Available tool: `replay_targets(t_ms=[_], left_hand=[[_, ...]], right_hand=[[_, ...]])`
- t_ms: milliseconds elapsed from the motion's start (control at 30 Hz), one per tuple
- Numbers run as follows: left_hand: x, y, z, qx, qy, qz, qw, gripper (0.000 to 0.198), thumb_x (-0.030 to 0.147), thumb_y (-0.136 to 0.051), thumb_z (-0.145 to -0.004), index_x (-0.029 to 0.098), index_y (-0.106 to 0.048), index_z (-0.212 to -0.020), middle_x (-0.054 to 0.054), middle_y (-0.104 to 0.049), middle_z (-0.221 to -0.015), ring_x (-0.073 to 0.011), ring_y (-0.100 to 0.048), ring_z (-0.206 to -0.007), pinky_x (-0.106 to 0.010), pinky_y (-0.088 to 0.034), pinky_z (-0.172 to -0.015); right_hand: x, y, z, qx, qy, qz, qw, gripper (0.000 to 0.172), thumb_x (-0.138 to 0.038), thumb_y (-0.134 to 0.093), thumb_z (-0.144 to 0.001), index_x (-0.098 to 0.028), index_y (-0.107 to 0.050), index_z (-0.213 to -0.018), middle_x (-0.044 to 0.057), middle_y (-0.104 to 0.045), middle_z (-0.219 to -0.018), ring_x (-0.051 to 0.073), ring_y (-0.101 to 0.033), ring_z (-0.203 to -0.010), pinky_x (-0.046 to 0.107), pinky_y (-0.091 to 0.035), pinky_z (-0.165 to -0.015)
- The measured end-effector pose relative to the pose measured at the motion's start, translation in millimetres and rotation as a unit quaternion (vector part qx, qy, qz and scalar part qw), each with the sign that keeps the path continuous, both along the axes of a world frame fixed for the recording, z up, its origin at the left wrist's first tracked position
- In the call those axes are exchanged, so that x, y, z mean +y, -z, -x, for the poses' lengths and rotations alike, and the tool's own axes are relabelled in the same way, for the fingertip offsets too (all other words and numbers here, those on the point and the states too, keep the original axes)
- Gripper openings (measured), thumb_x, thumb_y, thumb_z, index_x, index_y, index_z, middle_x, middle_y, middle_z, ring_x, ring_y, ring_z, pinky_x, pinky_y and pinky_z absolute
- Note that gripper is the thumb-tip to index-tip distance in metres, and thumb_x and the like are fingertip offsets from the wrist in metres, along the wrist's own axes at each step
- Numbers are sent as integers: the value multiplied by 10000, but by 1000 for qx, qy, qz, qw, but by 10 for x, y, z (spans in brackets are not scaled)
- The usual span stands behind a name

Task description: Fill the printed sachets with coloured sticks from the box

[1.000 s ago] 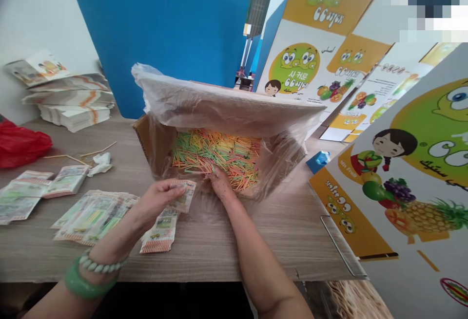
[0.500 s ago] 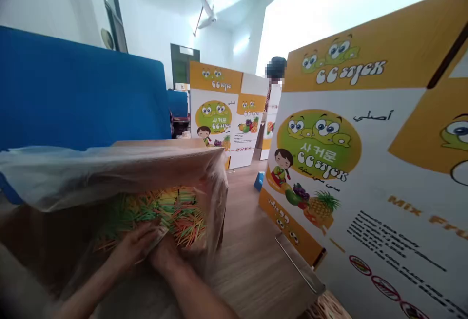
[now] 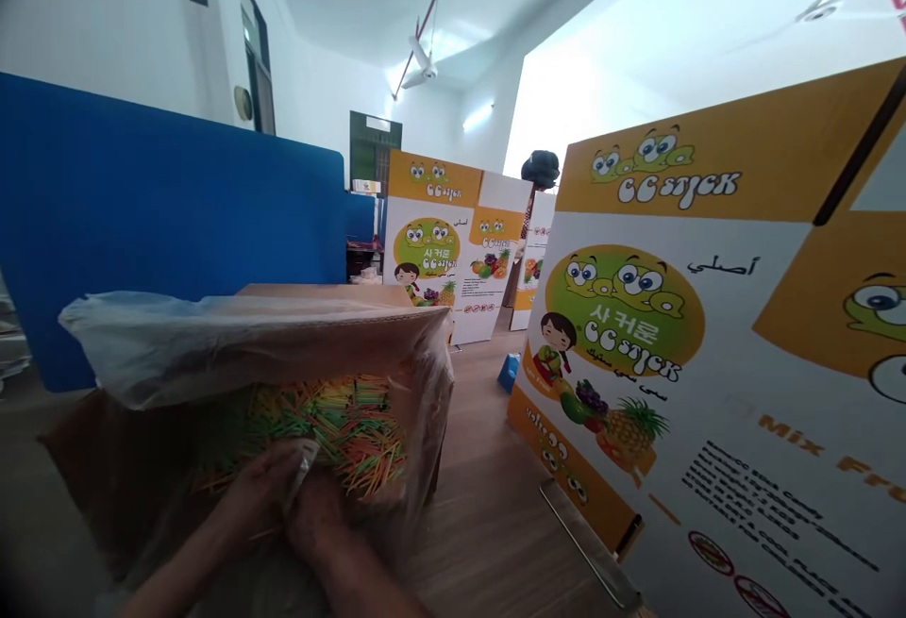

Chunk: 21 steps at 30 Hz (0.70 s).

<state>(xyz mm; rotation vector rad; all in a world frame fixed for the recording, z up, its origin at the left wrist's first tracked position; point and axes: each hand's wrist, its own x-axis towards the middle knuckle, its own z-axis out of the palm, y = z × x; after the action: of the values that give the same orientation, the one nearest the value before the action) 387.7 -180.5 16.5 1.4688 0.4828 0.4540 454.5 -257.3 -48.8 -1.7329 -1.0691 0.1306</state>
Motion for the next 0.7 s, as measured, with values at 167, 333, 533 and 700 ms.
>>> replay_targets(t_ms=[167, 333, 533, 700], left_hand=[[-23, -320, 432, -6, -134, 191, 972, 323, 293, -771, -668, 206, -642, -952, 2, -715, -712, -180, -678, -589, -309, -569, -566], [-181, -361, 795, 0, -136, 236, 962, 188, 197, -693, -773, 161, -624, -945, -59, -736, -754, -244, -728, -640, -368, -611, -609], [-427, -164, 1127, 68, 27, 286, 955, 214, 230, -764, -745, 141, -668, -914, -110, -748, -837, -271, -736, -780, -388, -603, -702], [-365, -24, 1230, 24, -8, 53, 998, 246, 376, -734, -766, 145, -721, -848, -68, -741, -859, -235, -668, -885, -349, -524, -847]], right_hand=[[-105, -76, -37, 148, 33, -52, 987, 188, -306, -520, -818, -230, -627, -952, 19, -702, -983, 216, -623, -961, 380, -498, -919], [-117, -52, -135, 164, 53, -79, 982, 212, -330, -557, -726, -226, -575, -911, -5, -626, -887, 194, -573, -889, 310, -450, -847], [-215, -82, -53, 76, -10, -38, 996, 143, -316, -410, -829, -238, -527, -800, -16, -589, -715, 179, -564, -724, 304, -439, -761], [-225, -182, -42, 101, 33, -70, 992, 164, -381, -443, -851, -239, -513, -891, -9, -653, -729, 183, -621, -714, 330, -472, -766]])
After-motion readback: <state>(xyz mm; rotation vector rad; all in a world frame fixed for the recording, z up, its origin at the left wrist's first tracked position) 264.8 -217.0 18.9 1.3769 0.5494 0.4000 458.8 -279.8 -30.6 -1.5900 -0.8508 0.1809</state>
